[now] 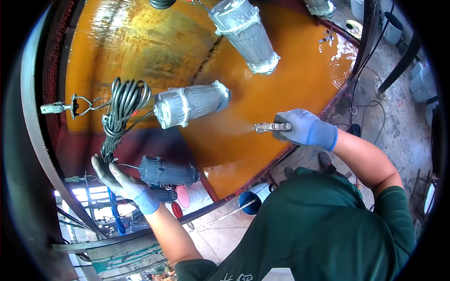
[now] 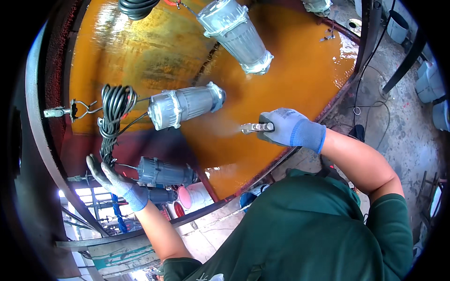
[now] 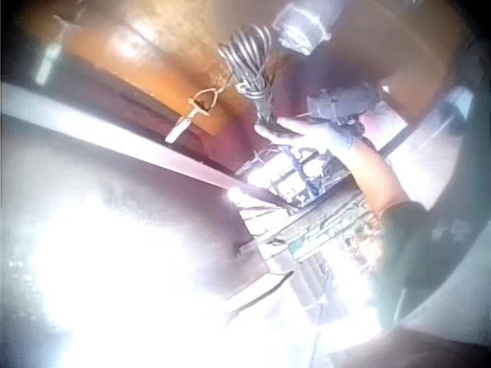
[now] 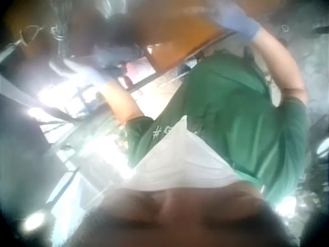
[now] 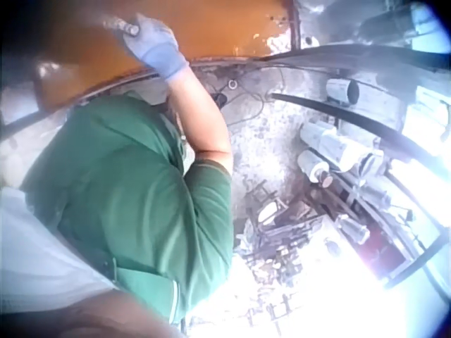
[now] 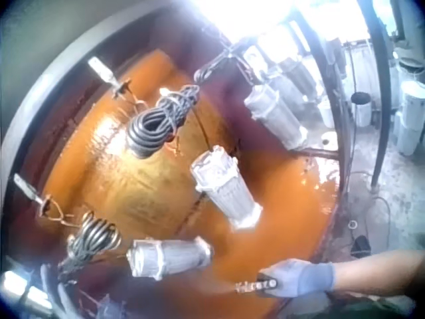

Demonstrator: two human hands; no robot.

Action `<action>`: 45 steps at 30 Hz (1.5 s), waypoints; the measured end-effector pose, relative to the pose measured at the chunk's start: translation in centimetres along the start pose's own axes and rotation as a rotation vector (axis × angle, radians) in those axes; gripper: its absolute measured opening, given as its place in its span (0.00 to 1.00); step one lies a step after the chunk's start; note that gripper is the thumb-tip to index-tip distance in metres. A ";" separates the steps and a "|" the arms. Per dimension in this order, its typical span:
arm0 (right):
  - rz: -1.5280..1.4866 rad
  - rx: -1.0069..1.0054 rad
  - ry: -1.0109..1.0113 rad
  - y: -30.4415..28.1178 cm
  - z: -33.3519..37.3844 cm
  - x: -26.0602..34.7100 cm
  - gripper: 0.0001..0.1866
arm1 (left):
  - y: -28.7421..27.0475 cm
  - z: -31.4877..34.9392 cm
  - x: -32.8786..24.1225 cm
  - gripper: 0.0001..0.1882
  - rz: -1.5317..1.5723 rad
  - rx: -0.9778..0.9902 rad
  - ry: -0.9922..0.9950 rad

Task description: The person spray paints hanging motor housings using a spray gun while turning them by their cables, presses a button on a control panel to advance the overhead rack, and spray paints the next housing.

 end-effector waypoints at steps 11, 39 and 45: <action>-0.002 0.014 -0.039 -2.3 3.7 1.8 0.16 | 3.9 -0.6 -3.4 0.27 -0.057 0.240 0.081; -0.179 0.151 0.026 2.3 2.0 0.4 0.11 | 1.1 -4.8 16.6 0.17 -0.735 0.299 -0.101; -0.188 -0.057 0.213 1.1 2.5 -4.3 0.12 | 2.3 -6.0 16.8 0.16 -0.741 0.305 -0.020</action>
Point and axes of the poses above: each hand's wrist, its own z-axis away from the middle knuckle, its own y-axis out of the palm, x = y × z, the point moved 8 cm from there along -z, towards the middle knuckle, and after that the axes turned 9 degrees about x, right-handed, at the moved point
